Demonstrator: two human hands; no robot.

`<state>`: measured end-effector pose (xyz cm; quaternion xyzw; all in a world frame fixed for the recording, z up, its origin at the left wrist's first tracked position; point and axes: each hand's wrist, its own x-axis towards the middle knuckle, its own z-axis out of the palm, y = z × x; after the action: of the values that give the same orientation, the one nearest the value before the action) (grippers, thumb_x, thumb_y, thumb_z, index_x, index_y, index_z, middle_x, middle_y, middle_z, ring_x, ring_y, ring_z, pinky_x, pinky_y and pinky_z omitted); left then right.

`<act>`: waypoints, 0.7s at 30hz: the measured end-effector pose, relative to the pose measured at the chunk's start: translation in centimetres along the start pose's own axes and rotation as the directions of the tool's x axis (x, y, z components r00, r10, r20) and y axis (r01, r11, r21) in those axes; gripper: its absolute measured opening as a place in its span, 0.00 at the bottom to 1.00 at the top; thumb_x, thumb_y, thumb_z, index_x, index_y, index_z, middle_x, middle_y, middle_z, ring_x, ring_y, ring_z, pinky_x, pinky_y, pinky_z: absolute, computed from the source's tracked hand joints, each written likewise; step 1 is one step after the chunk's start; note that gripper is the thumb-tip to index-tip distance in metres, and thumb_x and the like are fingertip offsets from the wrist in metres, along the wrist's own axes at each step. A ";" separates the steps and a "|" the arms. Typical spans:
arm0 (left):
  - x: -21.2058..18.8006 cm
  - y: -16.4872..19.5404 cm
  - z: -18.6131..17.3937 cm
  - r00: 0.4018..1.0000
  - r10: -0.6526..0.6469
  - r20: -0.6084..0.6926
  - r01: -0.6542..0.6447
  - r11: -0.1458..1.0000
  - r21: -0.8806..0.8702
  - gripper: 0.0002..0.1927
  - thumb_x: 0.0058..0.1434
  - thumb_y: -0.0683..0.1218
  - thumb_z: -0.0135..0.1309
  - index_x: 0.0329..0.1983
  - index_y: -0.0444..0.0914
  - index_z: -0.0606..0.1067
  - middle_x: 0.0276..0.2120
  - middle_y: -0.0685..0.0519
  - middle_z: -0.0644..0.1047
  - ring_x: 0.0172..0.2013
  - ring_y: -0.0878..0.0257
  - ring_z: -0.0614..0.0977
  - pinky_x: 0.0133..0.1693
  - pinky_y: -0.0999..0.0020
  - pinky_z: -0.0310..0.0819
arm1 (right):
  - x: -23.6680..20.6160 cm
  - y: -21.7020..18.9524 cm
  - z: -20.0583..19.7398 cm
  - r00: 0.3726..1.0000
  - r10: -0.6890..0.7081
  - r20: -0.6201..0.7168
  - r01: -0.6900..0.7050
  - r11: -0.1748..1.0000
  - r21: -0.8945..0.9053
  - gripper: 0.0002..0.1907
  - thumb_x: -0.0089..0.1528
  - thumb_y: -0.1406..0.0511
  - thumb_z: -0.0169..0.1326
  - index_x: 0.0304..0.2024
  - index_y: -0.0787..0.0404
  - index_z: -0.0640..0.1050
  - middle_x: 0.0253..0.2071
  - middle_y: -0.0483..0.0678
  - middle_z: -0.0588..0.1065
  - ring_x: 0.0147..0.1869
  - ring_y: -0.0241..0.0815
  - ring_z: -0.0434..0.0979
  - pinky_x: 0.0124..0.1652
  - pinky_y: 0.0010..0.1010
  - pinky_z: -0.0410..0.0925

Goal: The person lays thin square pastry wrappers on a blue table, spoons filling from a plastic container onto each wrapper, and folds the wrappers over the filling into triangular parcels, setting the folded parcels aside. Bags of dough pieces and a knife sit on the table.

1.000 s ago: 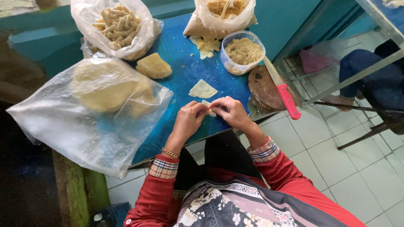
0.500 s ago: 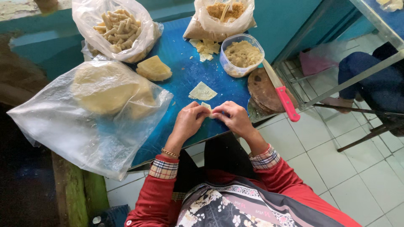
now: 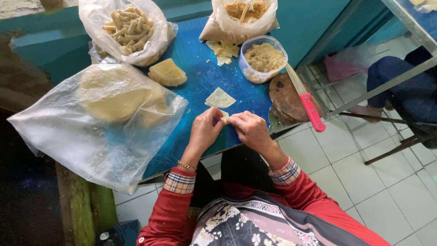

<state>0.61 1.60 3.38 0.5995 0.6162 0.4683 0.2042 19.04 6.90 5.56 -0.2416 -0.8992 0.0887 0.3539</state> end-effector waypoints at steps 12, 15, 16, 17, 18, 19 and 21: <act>-2.0 0.6 -0.9 0.967 0.251 -0.039 -0.244 0.961 0.132 0.06 0.58 0.42 0.61 0.37 0.38 0.76 0.33 0.48 0.79 0.36 0.49 0.81 0.39 0.57 0.75 | 0.3 0.1 0.8 0.984 0.154 0.085 -0.164 0.978 0.130 0.04 0.63 0.65 0.59 0.38 0.57 0.81 0.37 0.47 0.75 0.41 0.50 0.79 0.39 0.38 0.71; -2.8 1.0 -0.2 0.950 0.302 -0.075 -0.283 0.939 0.194 0.05 0.60 0.42 0.61 0.37 0.39 0.77 0.35 0.49 0.77 0.39 0.49 0.80 0.43 0.57 0.75 | 0.1 0.3 1.0 0.968 0.212 0.132 -0.231 0.962 0.148 0.04 0.63 0.64 0.60 0.37 0.58 0.81 0.38 0.48 0.75 0.40 0.51 0.79 0.38 0.39 0.71; -2.9 1.1 -0.1 0.951 0.298 -0.085 -0.276 0.939 0.203 0.03 0.62 0.41 0.61 0.38 0.39 0.78 0.35 0.50 0.77 0.40 0.50 0.79 0.44 0.58 0.75 | 0.2 0.4 1.2 0.957 0.251 0.145 -0.270 0.953 0.139 0.04 0.63 0.64 0.60 0.37 0.58 0.81 0.37 0.48 0.76 0.39 0.51 0.79 0.37 0.39 0.71; -2.9 1.0 0.1 0.964 0.255 -0.081 -0.236 0.953 0.191 0.03 0.61 0.42 0.61 0.37 0.39 0.79 0.34 0.49 0.77 0.39 0.50 0.79 0.43 0.58 0.74 | 0.3 0.4 1.3 0.944 0.291 0.156 -0.311 0.942 0.127 0.04 0.62 0.64 0.60 0.36 0.58 0.81 0.37 0.49 0.76 0.38 0.51 0.79 0.36 0.39 0.71; -2.5 0.9 0.2 0.974 0.214 -0.076 -0.198 0.964 0.178 0.03 0.61 0.43 0.61 0.36 0.39 0.79 0.33 0.49 0.76 0.38 0.50 0.79 0.41 0.57 0.74 | 0.4 0.3 1.3 0.928 0.333 0.165 -0.357 0.922 0.151 0.04 0.62 0.64 0.60 0.36 0.58 0.81 0.37 0.49 0.76 0.37 0.51 0.79 0.36 0.38 0.71; -2.1 0.8 0.2 0.982 0.176 -0.070 -0.163 0.972 0.167 0.03 0.60 0.43 0.61 0.35 0.39 0.80 0.33 0.49 0.76 0.37 0.49 0.79 0.40 0.57 0.74 | 0.4 0.2 1.4 0.911 0.373 0.173 -0.401 0.899 0.174 0.04 0.61 0.65 0.61 0.37 0.58 0.81 0.37 0.49 0.76 0.35 0.50 0.79 0.35 0.38 0.72; -1.4 0.6 0.2 0.995 0.101 -0.011 -0.097 0.974 0.206 0.03 0.59 0.44 0.61 0.31 0.40 0.81 0.32 0.48 0.76 0.38 0.49 0.80 0.40 0.55 0.74 | 0.3 -0.1 1.3 0.922 0.368 0.121 -0.386 0.896 0.218 0.05 0.62 0.66 0.60 0.40 0.57 0.80 0.38 0.48 0.77 0.37 0.49 0.80 0.37 0.37 0.72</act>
<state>1.39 0.31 3.34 0.6422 0.6325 0.4184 0.1111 17.92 7.02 4.84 -0.3636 -0.8311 0.2717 0.3214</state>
